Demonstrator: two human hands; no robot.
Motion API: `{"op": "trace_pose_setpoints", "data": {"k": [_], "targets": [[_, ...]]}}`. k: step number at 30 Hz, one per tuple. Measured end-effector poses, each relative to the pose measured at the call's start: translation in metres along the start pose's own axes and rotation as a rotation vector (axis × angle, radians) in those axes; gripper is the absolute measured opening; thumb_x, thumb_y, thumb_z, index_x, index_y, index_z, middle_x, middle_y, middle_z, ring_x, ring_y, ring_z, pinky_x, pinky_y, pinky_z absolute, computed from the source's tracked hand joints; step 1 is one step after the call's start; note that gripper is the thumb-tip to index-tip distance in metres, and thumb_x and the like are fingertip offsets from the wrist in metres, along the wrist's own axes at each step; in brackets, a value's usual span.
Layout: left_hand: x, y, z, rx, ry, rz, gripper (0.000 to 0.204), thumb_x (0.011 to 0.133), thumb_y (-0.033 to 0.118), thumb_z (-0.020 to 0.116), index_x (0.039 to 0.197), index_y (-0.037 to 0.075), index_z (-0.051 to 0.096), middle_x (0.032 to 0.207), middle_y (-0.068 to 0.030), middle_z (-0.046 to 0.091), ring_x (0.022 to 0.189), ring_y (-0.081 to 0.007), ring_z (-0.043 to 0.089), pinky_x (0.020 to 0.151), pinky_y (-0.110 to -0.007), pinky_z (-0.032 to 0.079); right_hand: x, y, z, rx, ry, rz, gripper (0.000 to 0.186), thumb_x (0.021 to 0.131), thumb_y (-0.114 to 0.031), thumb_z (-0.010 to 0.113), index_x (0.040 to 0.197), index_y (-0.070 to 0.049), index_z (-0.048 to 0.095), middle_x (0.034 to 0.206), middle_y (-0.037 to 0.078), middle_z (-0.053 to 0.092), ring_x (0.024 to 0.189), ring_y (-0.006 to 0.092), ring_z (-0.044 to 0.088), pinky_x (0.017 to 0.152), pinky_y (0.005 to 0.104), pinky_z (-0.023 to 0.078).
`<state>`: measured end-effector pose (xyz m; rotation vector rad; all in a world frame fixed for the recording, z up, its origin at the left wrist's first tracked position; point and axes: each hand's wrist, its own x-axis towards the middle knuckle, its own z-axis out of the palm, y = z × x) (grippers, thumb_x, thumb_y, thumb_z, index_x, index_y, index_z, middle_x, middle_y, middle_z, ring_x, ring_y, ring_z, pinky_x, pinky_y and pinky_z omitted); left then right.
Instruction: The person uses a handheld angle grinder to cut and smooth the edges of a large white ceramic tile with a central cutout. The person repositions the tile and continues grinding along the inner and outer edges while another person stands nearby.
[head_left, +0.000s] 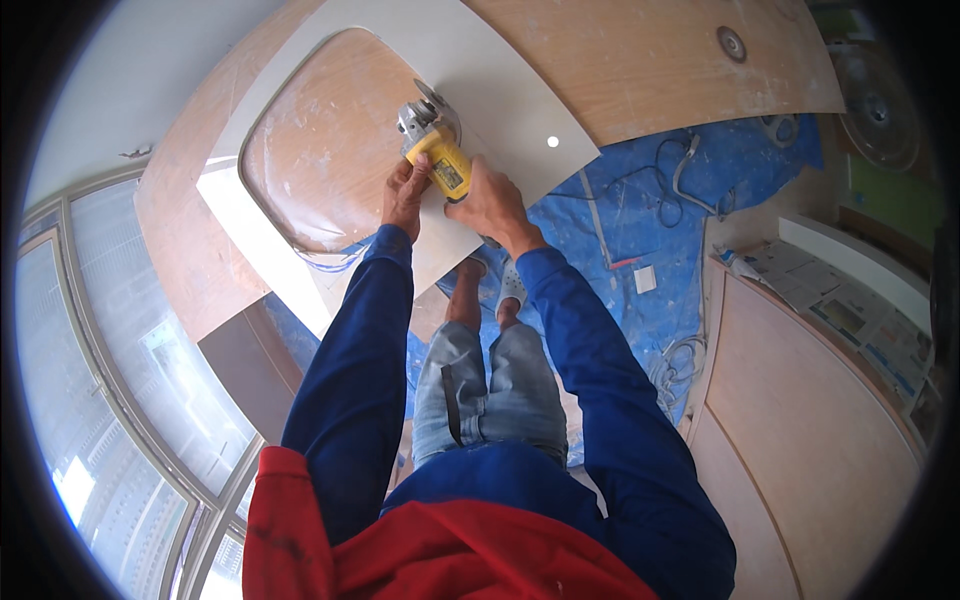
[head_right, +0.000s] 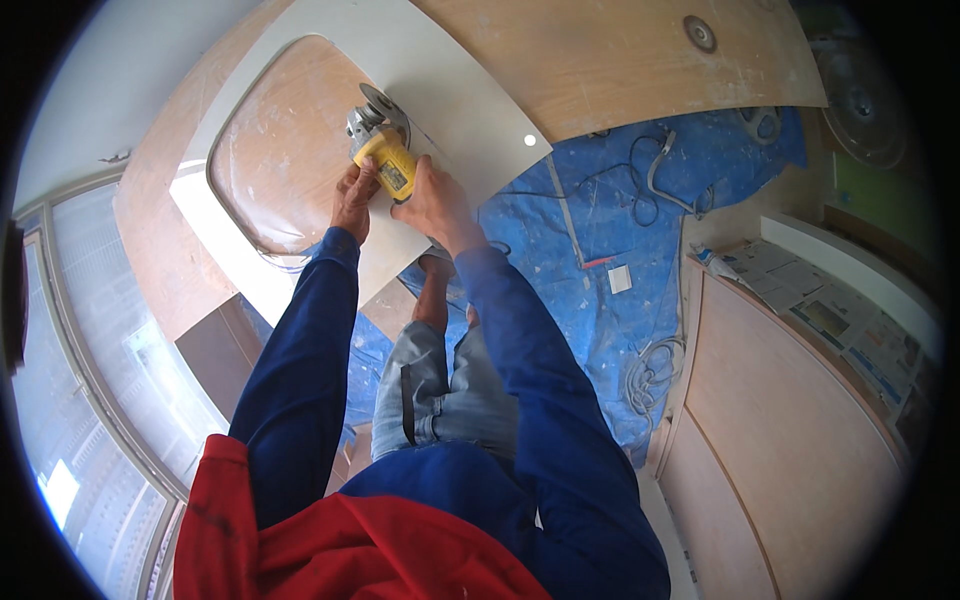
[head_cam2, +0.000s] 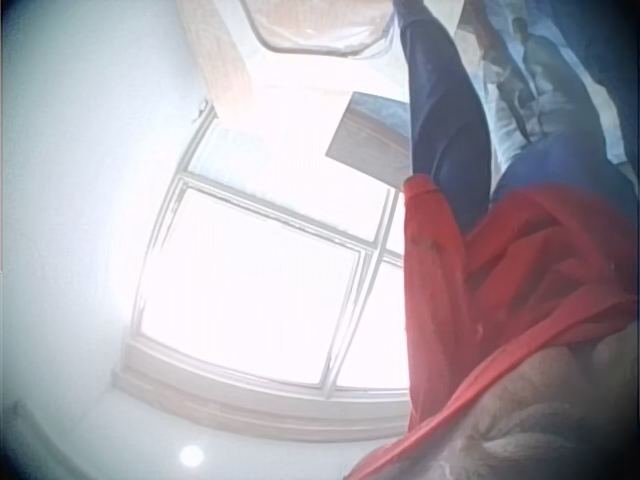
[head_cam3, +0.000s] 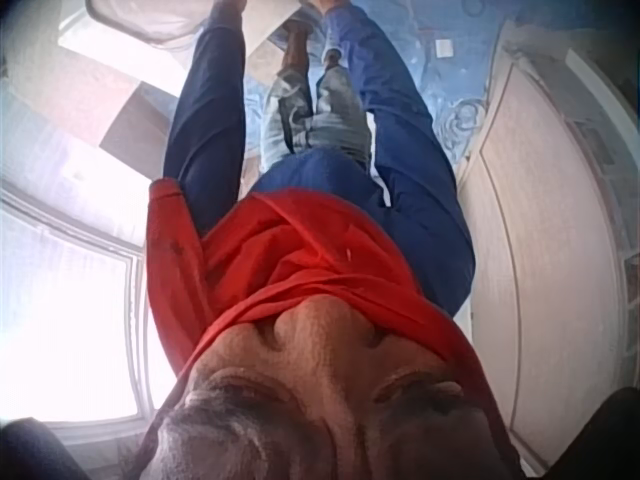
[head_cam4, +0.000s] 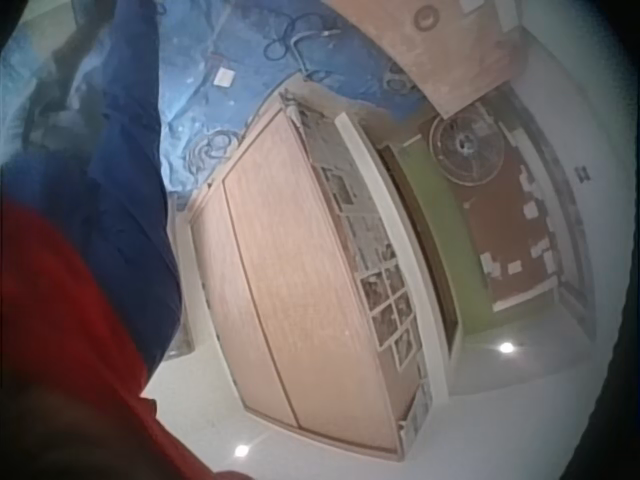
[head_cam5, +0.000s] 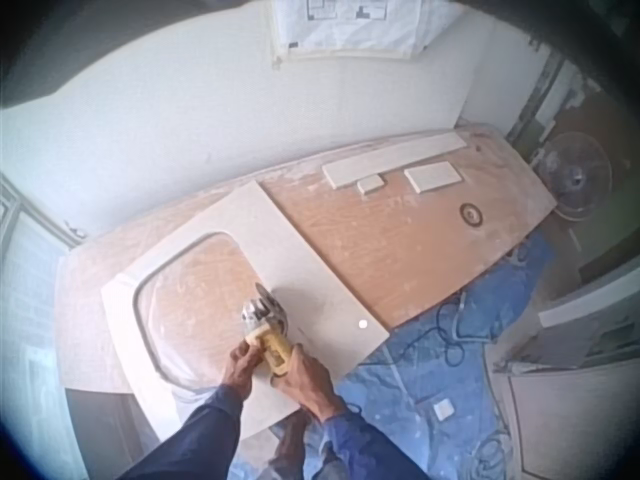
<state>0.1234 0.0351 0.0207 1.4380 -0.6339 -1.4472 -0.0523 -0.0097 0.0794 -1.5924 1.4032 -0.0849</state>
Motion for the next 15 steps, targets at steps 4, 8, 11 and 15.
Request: {"op": "trace_pose_setpoints", "data": {"k": [4,8,11,15], "targets": [[0.0002,-0.0014,-0.0001,0.007,0.002,-0.004,0.073,0.103,0.061,0.061,0.141,-0.001,0.061,0.132,-0.0102,0.069,0.124,-0.0209,0.062,0.114,-0.039,0.041,0.0000,0.0008,0.0004,-0.015,0.005,0.000,0.061,0.072,-0.027,0.087,0.114,0.003,0.055,0.102,0.030,0.072,0.102,0.0496,0.070,0.091,0.0533,0.056],[0.0003,0.0000,-0.0016,0.020,-0.013,-0.001,0.073,0.103,0.061,0.061,0.142,-0.001,0.060,0.134,-0.0106,0.068,0.125,-0.0210,0.062,0.114,-0.039,0.041,0.0000,0.0010,0.0018,0.001,0.005,0.002,0.061,0.072,-0.027,0.088,0.114,0.002,0.055,0.102,0.030,0.072,0.102,0.0494,0.070,0.090,0.0534,0.056],[-0.0015,0.0014,-0.0017,0.013,-0.015,-0.005,0.073,0.104,0.060,0.060,0.143,-0.002,0.059,0.136,-0.0107,0.067,0.127,-0.0214,0.061,0.116,-0.039,0.041,-0.0026,0.0008,0.0047,0.010,0.026,-0.007,0.060,0.072,-0.026,0.088,0.113,0.002,0.054,0.101,0.029,0.072,0.101,0.0492,0.070,0.089,0.0538,0.056],[-0.0034,0.0025,-0.0026,0.005,-0.039,0.021,0.072,0.105,0.058,0.061,0.144,-0.003,0.058,0.138,-0.0113,0.066,0.128,-0.0215,0.060,0.117,-0.039,0.040,-0.0059,0.0030,0.0070,0.012,0.049,-0.039,0.059,0.072,-0.025,0.088,0.112,0.001,0.054,0.099,0.029,0.072,0.100,0.0493,0.070,0.088,0.0544,0.056]]}}
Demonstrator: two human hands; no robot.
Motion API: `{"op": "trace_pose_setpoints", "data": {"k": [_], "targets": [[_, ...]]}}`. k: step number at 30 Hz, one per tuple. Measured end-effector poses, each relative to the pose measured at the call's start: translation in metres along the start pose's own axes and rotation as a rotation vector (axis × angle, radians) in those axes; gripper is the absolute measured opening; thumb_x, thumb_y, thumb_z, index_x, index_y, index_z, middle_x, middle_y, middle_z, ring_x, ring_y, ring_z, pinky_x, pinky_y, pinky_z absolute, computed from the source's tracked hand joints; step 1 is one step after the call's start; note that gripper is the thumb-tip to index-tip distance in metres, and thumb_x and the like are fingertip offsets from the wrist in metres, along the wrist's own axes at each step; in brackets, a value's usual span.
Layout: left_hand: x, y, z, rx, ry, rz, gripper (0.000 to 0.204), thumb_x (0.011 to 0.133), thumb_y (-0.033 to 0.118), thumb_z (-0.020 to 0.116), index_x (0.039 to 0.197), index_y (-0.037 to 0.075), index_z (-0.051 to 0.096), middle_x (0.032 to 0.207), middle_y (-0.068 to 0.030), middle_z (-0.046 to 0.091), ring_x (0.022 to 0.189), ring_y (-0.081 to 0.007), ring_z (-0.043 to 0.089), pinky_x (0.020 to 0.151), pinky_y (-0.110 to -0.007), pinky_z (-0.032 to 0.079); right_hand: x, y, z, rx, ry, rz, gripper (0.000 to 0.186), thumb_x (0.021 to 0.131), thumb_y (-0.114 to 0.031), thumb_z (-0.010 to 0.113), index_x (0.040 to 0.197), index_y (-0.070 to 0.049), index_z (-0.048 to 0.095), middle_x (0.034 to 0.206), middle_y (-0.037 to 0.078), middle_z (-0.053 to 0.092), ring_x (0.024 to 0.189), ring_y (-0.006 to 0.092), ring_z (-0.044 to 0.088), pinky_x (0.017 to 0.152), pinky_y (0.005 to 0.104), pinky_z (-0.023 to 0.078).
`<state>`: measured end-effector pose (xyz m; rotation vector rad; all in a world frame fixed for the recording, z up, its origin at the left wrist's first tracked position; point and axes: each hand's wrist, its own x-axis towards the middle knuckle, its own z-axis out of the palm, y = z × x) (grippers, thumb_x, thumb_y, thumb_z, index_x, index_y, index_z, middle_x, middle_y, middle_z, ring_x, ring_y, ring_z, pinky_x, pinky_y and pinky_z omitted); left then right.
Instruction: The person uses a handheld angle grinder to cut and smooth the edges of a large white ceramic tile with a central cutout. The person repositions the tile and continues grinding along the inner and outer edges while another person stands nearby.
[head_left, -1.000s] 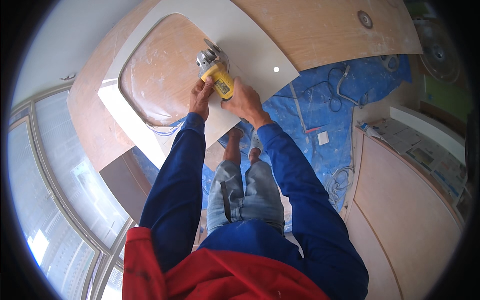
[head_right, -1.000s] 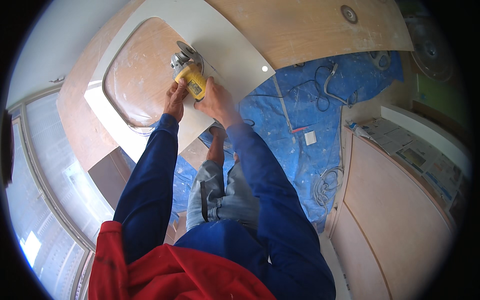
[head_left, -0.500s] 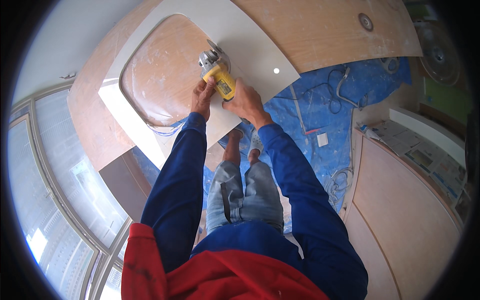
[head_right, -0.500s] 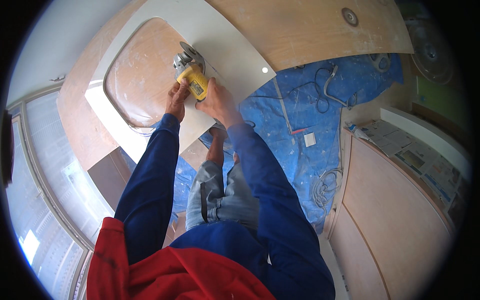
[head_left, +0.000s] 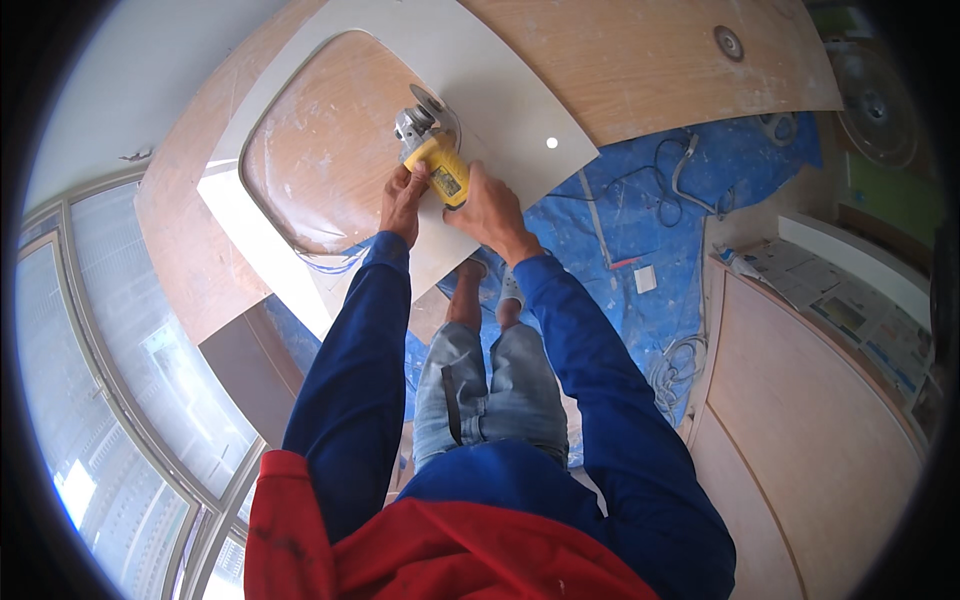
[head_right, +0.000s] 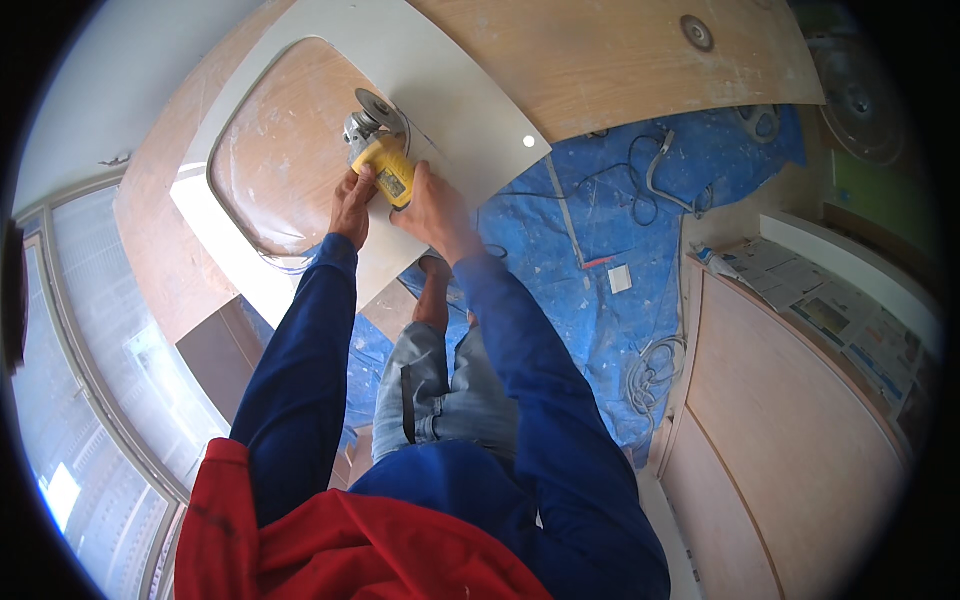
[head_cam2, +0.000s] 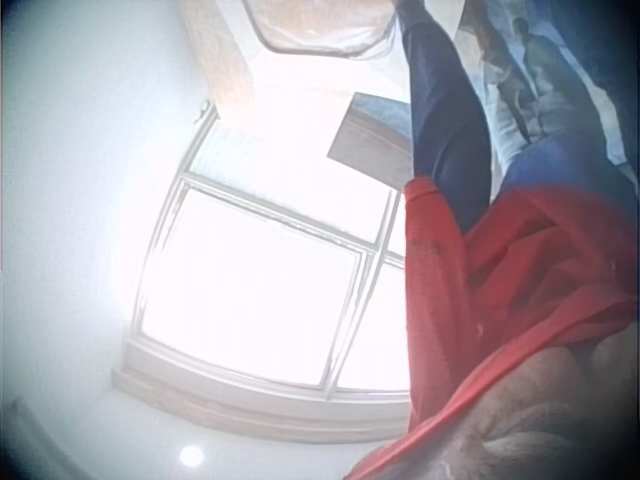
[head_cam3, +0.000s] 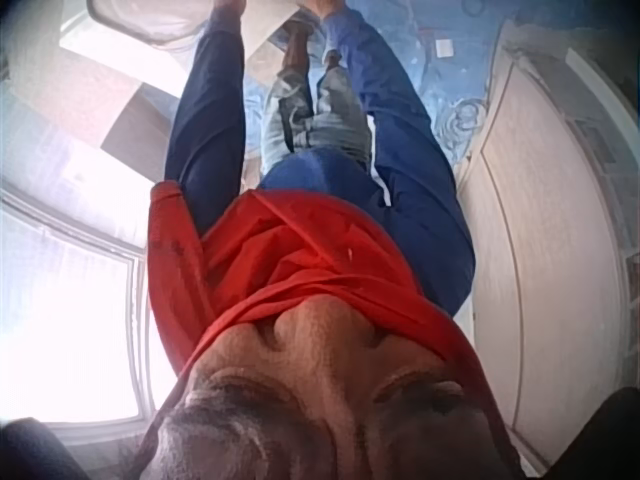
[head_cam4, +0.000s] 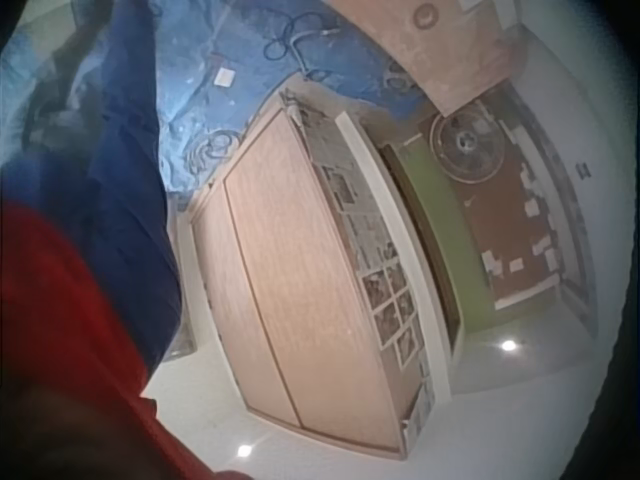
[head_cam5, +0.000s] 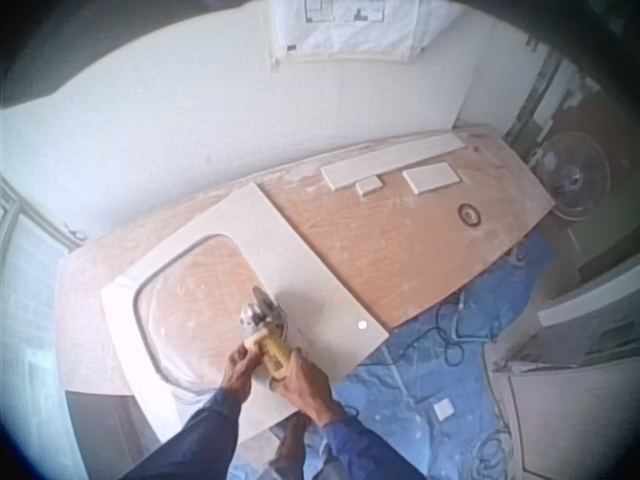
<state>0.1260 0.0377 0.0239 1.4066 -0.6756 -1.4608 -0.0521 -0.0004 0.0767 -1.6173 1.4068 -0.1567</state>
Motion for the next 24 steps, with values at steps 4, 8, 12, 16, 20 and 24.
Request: {"op": "trace_pose_setpoints", "data": {"k": [4,8,12,16,20,24], "targets": [[-0.0011,-0.0029,-0.0037,-0.001,0.017,-0.014,0.070,0.105,0.056,0.062,0.142,-0.003,0.058,0.137,-0.0116,0.066,0.129,-0.0209,0.060,0.117,-0.038,0.040,-0.0008,0.0004,0.0038,-0.001,0.012,-0.003,0.058,0.073,-0.025,0.087,0.112,0.002,0.053,0.098,0.029,0.072,0.098,0.0495,0.071,0.087,0.0547,0.057],[0.0005,-0.0056,-0.0059,0.004,0.010,-0.019,0.070,0.105,0.056,0.062,0.141,-0.004,0.059,0.136,-0.0110,0.067,0.128,-0.0200,0.060,0.116,-0.037,0.041,-0.0006,-0.0007,0.0041,0.005,0.004,0.015,0.059,0.073,-0.025,0.086,0.113,0.002,0.053,0.099,0.029,0.072,0.098,0.0498,0.071,0.087,0.0547,0.057],[0.0015,-0.0037,-0.0049,0.024,0.010,-0.021,0.069,0.105,0.056,0.062,0.140,-0.004,0.060,0.135,-0.0104,0.067,0.127,-0.0193,0.060,0.115,-0.037,0.041,-0.0016,-0.0035,0.0026,0.015,-0.005,0.047,0.060,0.072,-0.026,0.087,0.113,0.002,0.053,0.099,0.030,0.072,0.099,0.0500,0.071,0.087,0.0544,0.057],[0.0006,-0.0008,-0.0028,0.018,0.008,-0.016,0.069,0.105,0.056,0.062,0.139,-0.004,0.060,0.133,-0.0100,0.068,0.126,-0.0189,0.060,0.115,-0.036,0.041,-0.0012,-0.0042,0.0009,0.010,-0.013,0.054,0.060,0.072,-0.027,0.087,0.114,0.002,0.053,0.100,0.030,0.072,0.099,0.0501,0.071,0.087,0.0541,0.057],[0.0007,-0.0013,-0.0017,0.009,0.019,-0.010,0.070,0.104,0.057,0.062,0.139,-0.004,0.060,0.132,-0.0101,0.068,0.127,-0.0191,0.061,0.115,-0.037,0.041,0.0000,-0.0039,0.0019,0.011,-0.022,0.067,0.060,0.072,-0.026,0.087,0.114,0.001,0.053,0.100,0.030,0.072,0.099,0.0501,0.071,0.087,0.0541,0.057],[0.0018,-0.0026,-0.0026,0.012,0.016,-0.024,0.071,0.104,0.057,0.062,0.140,-0.004,0.060,0.133,-0.0106,0.068,0.127,-0.0198,0.061,0.115,-0.037,0.041,0.0007,-0.0038,0.0014,0.004,-0.022,0.062,0.061,0.072,-0.027,0.087,0.114,0.001,0.053,0.100,0.030,0.073,0.099,0.0501,0.071,0.087,0.0539,0.057]]}}
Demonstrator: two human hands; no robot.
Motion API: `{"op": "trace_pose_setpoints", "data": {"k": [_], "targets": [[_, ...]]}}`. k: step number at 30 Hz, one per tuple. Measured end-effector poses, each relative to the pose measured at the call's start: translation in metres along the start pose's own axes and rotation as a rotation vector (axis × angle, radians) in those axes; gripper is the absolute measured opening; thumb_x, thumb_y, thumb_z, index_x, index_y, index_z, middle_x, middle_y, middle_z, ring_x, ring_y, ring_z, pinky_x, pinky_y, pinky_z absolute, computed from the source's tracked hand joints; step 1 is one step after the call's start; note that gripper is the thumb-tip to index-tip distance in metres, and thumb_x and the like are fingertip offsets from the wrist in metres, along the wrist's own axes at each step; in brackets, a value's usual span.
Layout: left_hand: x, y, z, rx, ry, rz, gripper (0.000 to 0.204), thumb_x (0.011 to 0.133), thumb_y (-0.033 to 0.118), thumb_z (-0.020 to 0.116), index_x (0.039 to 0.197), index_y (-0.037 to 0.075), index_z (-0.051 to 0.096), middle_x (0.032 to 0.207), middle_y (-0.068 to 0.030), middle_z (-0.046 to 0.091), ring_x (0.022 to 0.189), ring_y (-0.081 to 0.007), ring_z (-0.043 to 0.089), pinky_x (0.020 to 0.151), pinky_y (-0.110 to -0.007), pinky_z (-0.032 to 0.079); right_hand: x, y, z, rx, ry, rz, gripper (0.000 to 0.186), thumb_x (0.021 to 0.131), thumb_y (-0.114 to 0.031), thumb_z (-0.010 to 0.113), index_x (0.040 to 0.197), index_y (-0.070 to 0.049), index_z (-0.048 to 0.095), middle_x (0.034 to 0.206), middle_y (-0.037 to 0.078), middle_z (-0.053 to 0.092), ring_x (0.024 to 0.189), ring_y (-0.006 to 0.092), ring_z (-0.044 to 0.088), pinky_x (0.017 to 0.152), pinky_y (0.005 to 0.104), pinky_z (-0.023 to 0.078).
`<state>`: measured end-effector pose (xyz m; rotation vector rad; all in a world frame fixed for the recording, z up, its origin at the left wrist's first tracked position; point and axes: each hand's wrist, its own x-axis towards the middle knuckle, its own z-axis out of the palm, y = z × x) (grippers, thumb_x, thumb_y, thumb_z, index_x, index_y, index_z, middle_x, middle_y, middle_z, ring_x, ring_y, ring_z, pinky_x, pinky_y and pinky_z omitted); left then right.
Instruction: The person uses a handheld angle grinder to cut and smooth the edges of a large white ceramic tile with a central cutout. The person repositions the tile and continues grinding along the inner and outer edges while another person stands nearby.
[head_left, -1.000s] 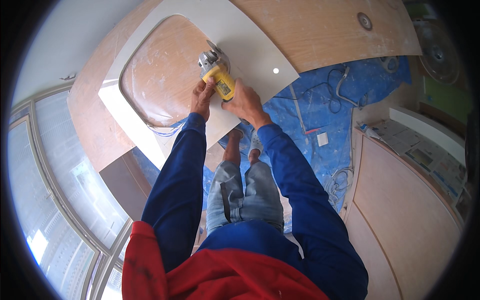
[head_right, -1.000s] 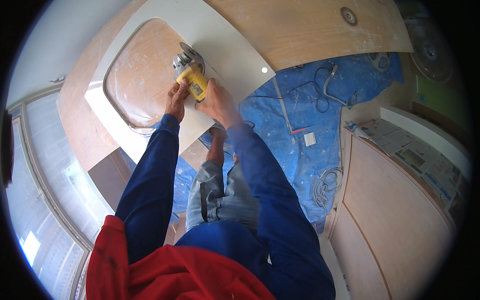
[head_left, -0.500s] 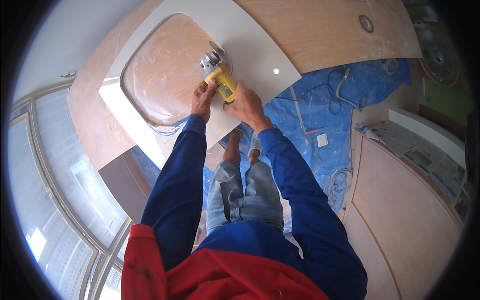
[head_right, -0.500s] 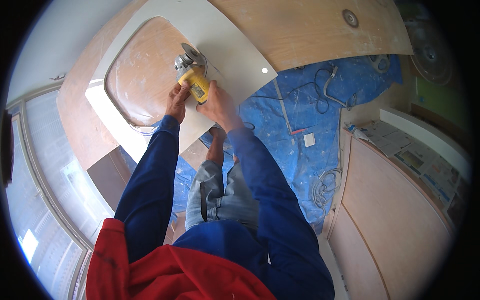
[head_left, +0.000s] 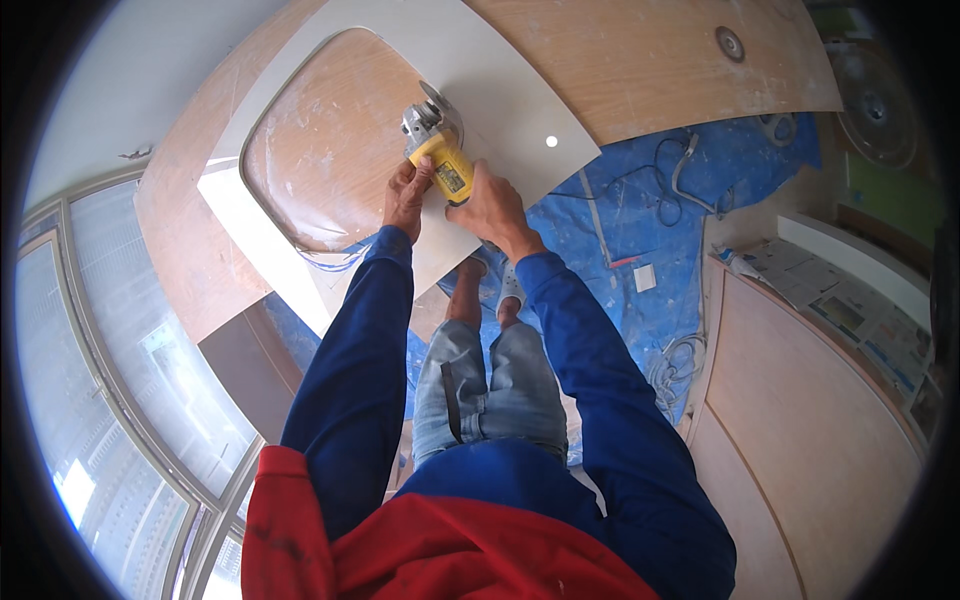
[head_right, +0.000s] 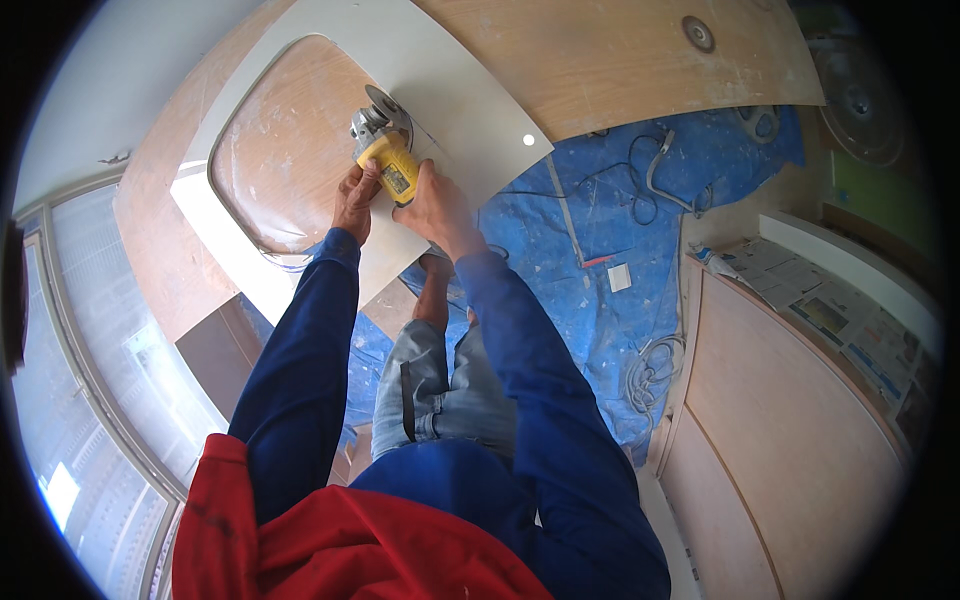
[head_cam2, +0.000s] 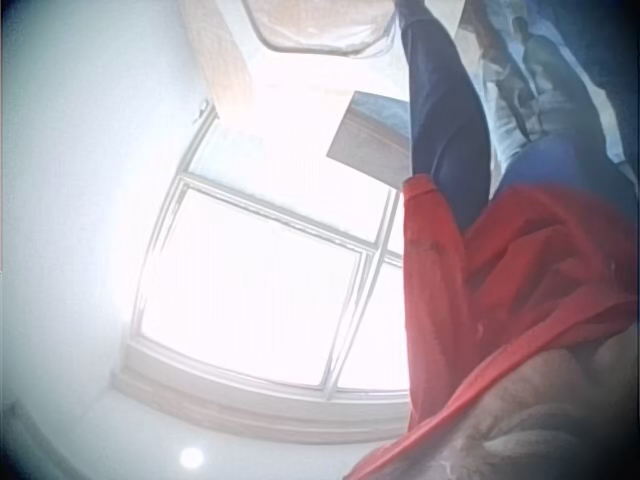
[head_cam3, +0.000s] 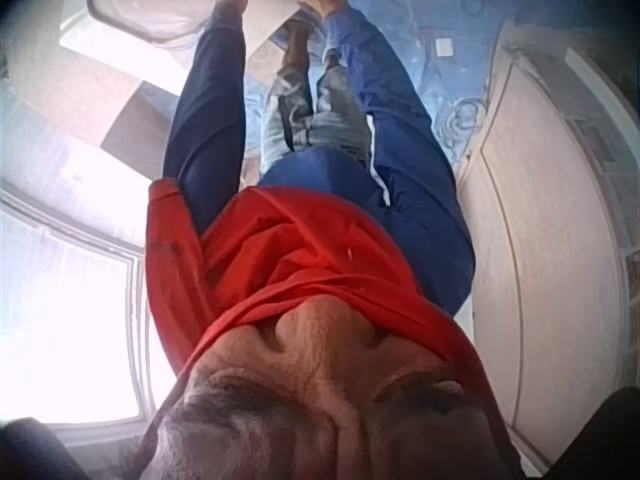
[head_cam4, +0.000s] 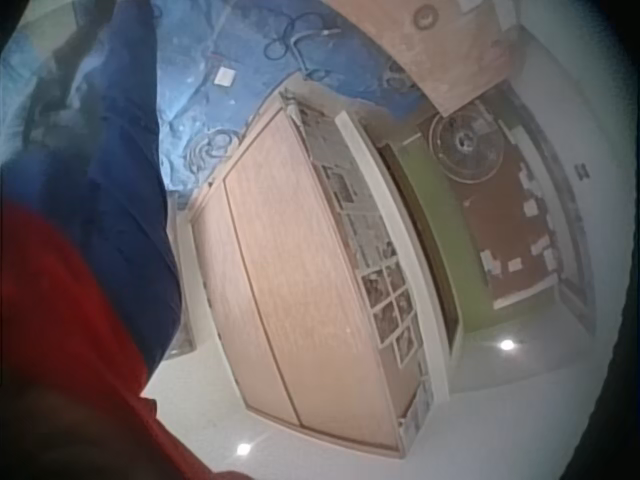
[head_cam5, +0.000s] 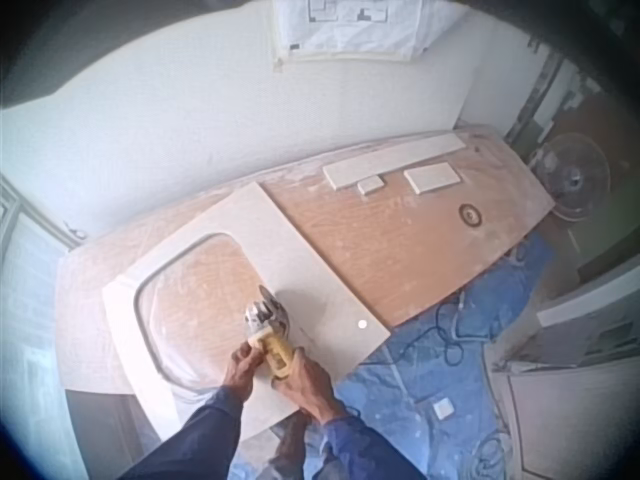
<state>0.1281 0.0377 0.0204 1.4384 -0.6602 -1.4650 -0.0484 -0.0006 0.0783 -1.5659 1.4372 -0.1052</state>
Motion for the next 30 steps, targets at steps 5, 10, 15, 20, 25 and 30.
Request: {"op": "trace_pose_setpoints", "data": {"k": [5,10,15,20,25,30], "targets": [[0.000,-0.001,-0.001,0.001,-0.002,0.006,0.072,0.104,0.058,0.062,0.141,-0.004,0.059,0.134,-0.0109,0.068,0.127,-0.0204,0.061,0.115,-0.037,0.042,-0.001,-0.001,-0.001,0.011,-0.003,0.010,0.062,0.071,-0.027,0.087,0.114,0.001,0.053,0.100,0.030,0.073,0.099,0.0499,0.071,0.087,0.0538,0.057],[0.001,0.000,0.000,-0.005,-0.010,0.000,0.072,0.104,0.057,0.062,0.142,-0.004,0.059,0.135,-0.0109,0.067,0.127,-0.0204,0.061,0.115,-0.037,0.042,0.000,-0.001,-0.001,0.008,-0.008,0.017,0.062,0.071,-0.028,0.087,0.114,0.002,0.053,0.100,0.030,0.073,0.099,0.0498,0.071,0.087,0.0537,0.057],[0.000,0.002,0.001,-0.020,-0.004,0.001,0.071,0.103,0.056,0.065,0.142,-0.004,0.059,0.133,-0.0108,0.068,0.125,-0.0207,0.062,0.114,-0.037,0.043,0.000,-0.001,0.000,0.005,-0.001,0.011,0.062,0.071,-0.028,0.087,0.114,0.002,0.054,0.100,0.030,0.073,0.099,0.0498,0.071,0.087,0.0534,0.057],[0.001,0.000,0.000,-0.022,-0.011,-0.008,0.071,0.104,0.057,0.063,0.142,-0.003,0.059,0.135,-0.0108,0.068,0.127,-0.0207,0.061,0.115,-0.037,0.042,0.000,0.000,0.001,0.011,0.005,0.008,0.061,0.071,-0.027,0.088,0.113,0.002,0.054,0.099,0.030,0.072,0.098,0.0497,0.071,0.087,0.0535,0.057],[0.001,-0.006,-0.005,-0.012,-0.007,0.003,0.071,0.104,0.056,0.063,0.143,-0.003,0.057,0.137,-0.0114,0.066,0.129,-0.0209,0.060,0.116,-0.038,0.041,-0.003,0.002,0.005,-0.019,0.029,-0.042,0.066,0.072,-0.024,0.086,0.121,0.002,0.049,0.104,0.029,0.072,0.099,0.0469,0.072,0.087,0.0513,0.059],[-0.001,-0.008,-0.014,0.011,-0.027,-0.019,0.071,0.104,0.055,0.064,0.143,-0.004,0.056,0.138,-0.0117,0.065,0.130,-0.0216,0.058,0.117,-0.039,0.040,-0.009,-0.001,0.012,0.013,0.046,-0.001,0.065,0.073,-0.022,0.085,0.121,0.002,0.048,0.105,0.029,0.072,0.100,0.0466,0.071,0.088,0.0515,0.058]]}}
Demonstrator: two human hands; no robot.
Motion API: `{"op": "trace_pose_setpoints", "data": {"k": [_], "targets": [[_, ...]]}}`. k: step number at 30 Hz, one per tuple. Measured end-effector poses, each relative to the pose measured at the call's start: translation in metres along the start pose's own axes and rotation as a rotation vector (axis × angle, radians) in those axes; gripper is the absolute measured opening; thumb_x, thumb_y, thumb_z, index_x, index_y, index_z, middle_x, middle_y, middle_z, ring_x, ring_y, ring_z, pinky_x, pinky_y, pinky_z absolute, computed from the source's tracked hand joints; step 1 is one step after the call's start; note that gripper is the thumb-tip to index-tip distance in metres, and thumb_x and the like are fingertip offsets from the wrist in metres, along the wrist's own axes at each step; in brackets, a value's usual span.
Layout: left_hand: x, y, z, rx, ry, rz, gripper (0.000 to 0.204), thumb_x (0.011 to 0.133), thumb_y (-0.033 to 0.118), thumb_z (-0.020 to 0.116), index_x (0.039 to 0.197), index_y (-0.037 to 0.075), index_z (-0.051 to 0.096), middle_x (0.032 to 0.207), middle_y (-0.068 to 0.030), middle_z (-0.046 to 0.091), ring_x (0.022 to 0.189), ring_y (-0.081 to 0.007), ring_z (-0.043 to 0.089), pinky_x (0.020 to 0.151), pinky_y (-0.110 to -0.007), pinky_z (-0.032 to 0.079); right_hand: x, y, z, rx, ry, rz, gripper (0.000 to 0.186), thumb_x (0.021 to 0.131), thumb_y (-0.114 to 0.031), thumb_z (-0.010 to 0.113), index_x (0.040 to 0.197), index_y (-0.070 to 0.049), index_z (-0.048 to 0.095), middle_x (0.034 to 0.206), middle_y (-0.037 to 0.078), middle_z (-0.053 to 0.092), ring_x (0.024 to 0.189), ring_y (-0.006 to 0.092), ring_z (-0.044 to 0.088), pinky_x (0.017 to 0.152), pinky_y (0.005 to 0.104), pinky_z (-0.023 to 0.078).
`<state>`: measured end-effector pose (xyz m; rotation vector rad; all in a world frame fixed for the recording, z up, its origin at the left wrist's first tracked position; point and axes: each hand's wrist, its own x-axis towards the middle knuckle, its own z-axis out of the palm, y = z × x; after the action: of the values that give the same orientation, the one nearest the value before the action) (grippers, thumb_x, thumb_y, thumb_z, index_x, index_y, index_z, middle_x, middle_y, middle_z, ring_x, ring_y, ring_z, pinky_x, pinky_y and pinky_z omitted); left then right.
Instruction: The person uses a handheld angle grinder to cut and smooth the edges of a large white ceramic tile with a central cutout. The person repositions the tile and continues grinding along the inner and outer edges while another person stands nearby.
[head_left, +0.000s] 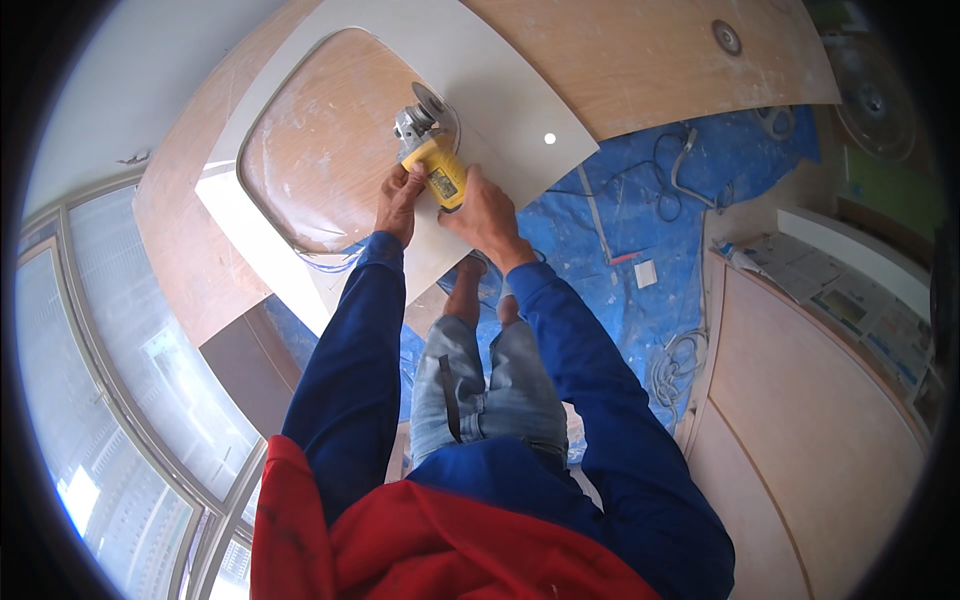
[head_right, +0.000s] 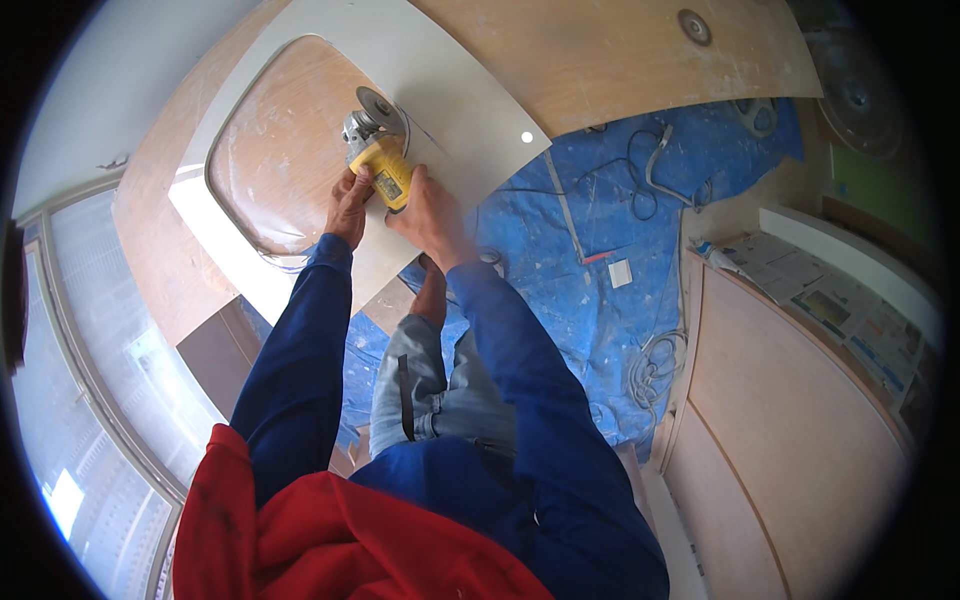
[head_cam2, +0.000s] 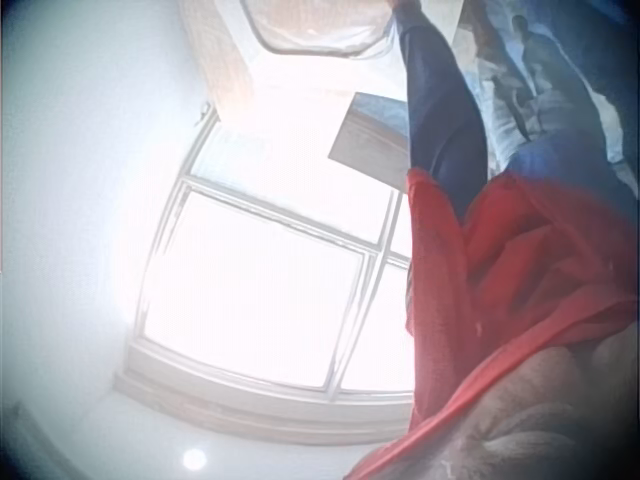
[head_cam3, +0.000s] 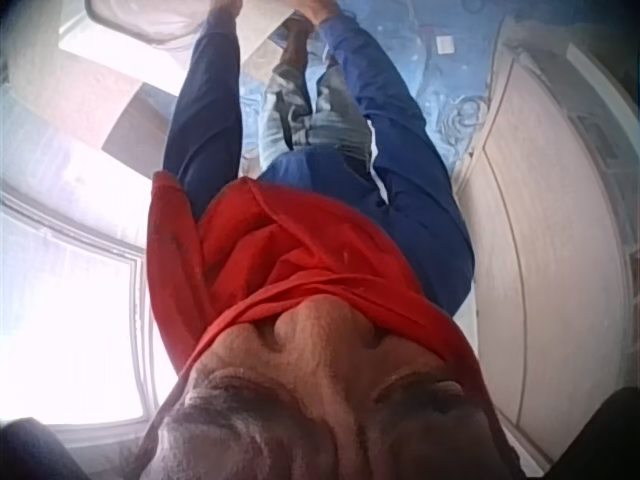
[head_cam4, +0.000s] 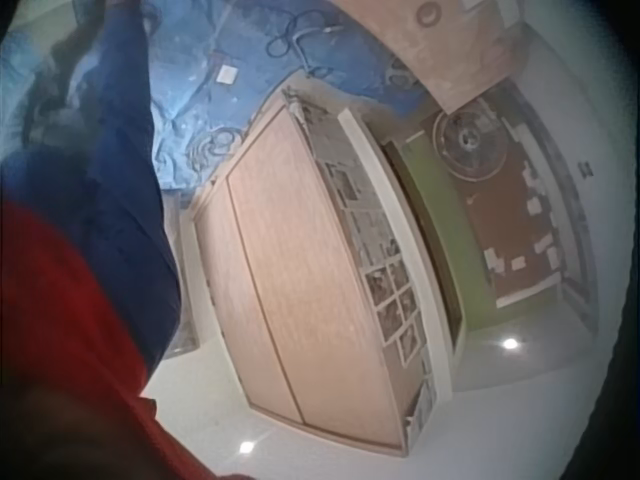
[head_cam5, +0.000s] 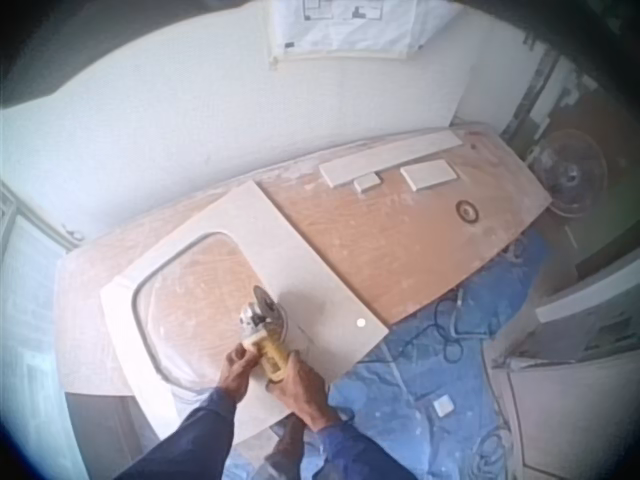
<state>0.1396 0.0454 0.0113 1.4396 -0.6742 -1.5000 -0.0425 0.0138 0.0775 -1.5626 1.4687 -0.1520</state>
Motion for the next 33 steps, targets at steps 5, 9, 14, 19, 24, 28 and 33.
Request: {"op": "trace_pose_setpoints", "data": {"k": [5,9,14,19,24,28,33], "targets": [[0.000,0.000,-0.004,0.015,-0.016,-0.004,0.070,0.104,0.053,0.066,0.142,-0.004,0.056,0.136,-0.0121,0.065,0.129,-0.0214,0.059,0.116,-0.039,0.041,-0.004,-0.004,0.004,0.011,0.008,0.022,0.064,0.074,-0.021,0.085,0.121,0.002,0.048,0.106,0.029,0.072,0.102,0.0467,0.071,0.089,0.0516,0.058],[0.000,-0.002,-0.008,0.000,0.010,-0.022,0.067,0.102,0.053,0.069,0.133,-0.005,0.061,0.125,-0.0098,0.067,0.121,-0.0186,0.060,0.112,-0.036,0.043,-0.005,-0.006,0.003,0.020,-0.004,0.041,0.064,0.074,-0.021,0.084,0.121,0.002,0.048,0.106,0.029,0.072,0.103,0.0469,0.071,0.088,0.0523,0.058],[0.001,-0.004,-0.013,0.034,-0.020,-0.044,0.066,0.104,0.051,0.067,0.138,-0.004,0.058,0.133,-0.0108,0.066,0.125,-0.0202,0.061,0.114,-0.037,0.043,-0.006,-0.006,0.006,0.025,-0.002,0.052,0.065,0.074,-0.021,0.084,0.122,0.002,0.047,0.107,0.029,0.072,0.102,0.0470,0.071,0.088,0.0524,0.058],[0.000,-0.001,-0.006,0.000,0.011,-0.020,0.067,0.100,0.054,0.071,0.132,-0.005,0.062,0.125,-0.0093,0.069,0.119,-0.0181,0.062,0.111,-0.035,0.044,-0.003,-0.004,0.006,0.016,-0.009,0.046,0.068,0.073,-0.023,0.084,0.124,0.003,0.047,0.106,0.029,0.072,0.101,0.0479,0.071,0.088,0.0521,0.058],[0.001,0.002,-0.002,-0.016,0.022,0.001,0.068,0.098,0.055,0.073,0.130,-0.005,0.064,0.121,-0.0088,0.070,0.117,-0.0175,0.063,0.110,-0.035,0.045,-0.003,-0.004,0.003,0.032,-0.040,0.063,0.068,0.072,-0.024,0.084,0.123,0.003,0.047,0.106,0.030,0.071,0.101,0.0480,0.071,0.089,0.0520,0.058],[0.002,0.001,-0.003,0.005,0.031,-0.002,0.069,0.098,0.055,0.073,0.130,-0.005,0.064,0.121,-0.0089,0.070,0.117,-0.0179,0.063,0.111,-0.035,0.045,-0.002,-0.004,0.003,0.020,-0.037,0.066,0.068,0.072,-0.023,0.084,0.122,0.002,0.048,0.106,0.030,0.072,0.101,0.0480,0.071,0.088,0.0521,0.058],[0.002,0.000,-0.003,-0.002,0.036,-0.010,0.070,0.098,0.056,0.073,0.130,-0.005,0.064,0.121,-0.0093,0.070,0.119,-0.0185,0.063,0.112,-0.036,0.045,-0.002,-0.004,0.003,0.023,-0.037,0.063,0.068,0.072,-0.024,0.084,0.123,0.002,0.048,0.104,0.029,0.072,0.099,0.0478,0.071,0.087,0.0519,0.059]]}}
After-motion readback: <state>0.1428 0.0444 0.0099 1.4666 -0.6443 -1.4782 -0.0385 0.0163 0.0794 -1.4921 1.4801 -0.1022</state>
